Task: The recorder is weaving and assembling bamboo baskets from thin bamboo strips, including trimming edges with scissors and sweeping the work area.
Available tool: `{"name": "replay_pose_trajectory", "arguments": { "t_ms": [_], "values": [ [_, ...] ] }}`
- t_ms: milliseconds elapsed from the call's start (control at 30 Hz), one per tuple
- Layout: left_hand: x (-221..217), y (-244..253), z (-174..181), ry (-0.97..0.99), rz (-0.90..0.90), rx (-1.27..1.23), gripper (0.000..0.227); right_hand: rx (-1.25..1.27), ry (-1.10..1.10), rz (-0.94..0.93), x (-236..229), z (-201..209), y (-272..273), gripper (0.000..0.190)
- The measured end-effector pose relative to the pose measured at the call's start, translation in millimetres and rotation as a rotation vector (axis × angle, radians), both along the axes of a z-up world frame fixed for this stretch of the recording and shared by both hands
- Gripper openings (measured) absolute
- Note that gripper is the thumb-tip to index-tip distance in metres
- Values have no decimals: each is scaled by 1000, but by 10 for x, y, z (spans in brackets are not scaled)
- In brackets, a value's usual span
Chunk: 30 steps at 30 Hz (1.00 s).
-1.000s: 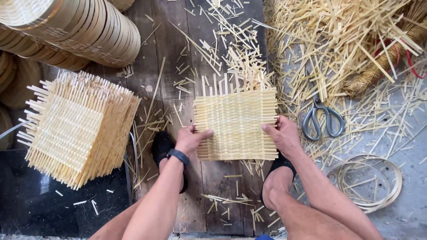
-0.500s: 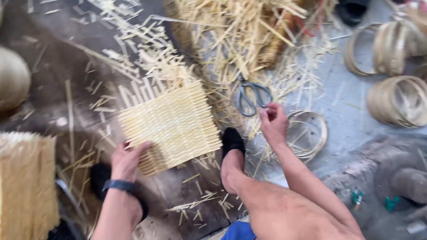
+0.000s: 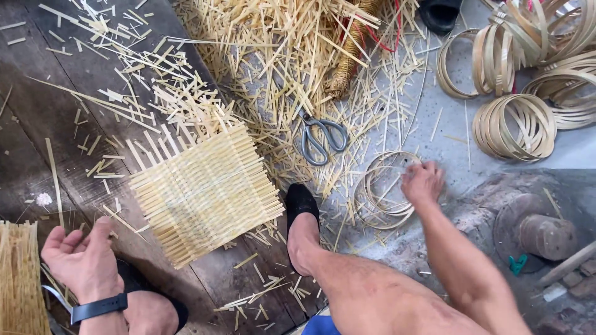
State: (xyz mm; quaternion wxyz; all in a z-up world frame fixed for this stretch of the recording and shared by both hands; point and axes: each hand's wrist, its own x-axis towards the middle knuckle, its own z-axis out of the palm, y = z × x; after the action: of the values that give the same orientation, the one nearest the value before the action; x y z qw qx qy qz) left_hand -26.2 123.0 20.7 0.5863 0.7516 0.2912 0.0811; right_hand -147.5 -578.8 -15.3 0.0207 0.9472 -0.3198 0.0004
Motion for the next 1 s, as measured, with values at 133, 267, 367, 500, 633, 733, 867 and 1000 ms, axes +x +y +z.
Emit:
{"name": "replay_pose_trajectory", "arguments": {
  "t_ms": [133,267,367,500,633,733,867,1000],
  "values": [
    [69,-589,748,-149,22,106,69,251,187,30,440,421,-257,20],
    [125,-1430,1250,-288,-284,249,30,412,-106,281,1194,1575,278,20],
    [266,-2020,1329,-182,-514,-38,39,455,-167,439,1688,2253,955,20],
    [420,-2371,1407,0,-430,-848,49,543,-100,588,1971,2862,1880,20],
    [417,-2073,1536,21,-285,-1289,41,626,15,651,2087,3043,2247,25],
    [365,-1836,1684,45,-270,-1256,35,1072,161,590,2118,3104,2562,34],
    [332,-1541,1831,147,-312,-1083,34,1501,276,383,2118,2874,2926,45],
    [326,-1313,1846,200,-306,-1039,35,1580,231,352,2143,2755,3142,58]
  ]
}}
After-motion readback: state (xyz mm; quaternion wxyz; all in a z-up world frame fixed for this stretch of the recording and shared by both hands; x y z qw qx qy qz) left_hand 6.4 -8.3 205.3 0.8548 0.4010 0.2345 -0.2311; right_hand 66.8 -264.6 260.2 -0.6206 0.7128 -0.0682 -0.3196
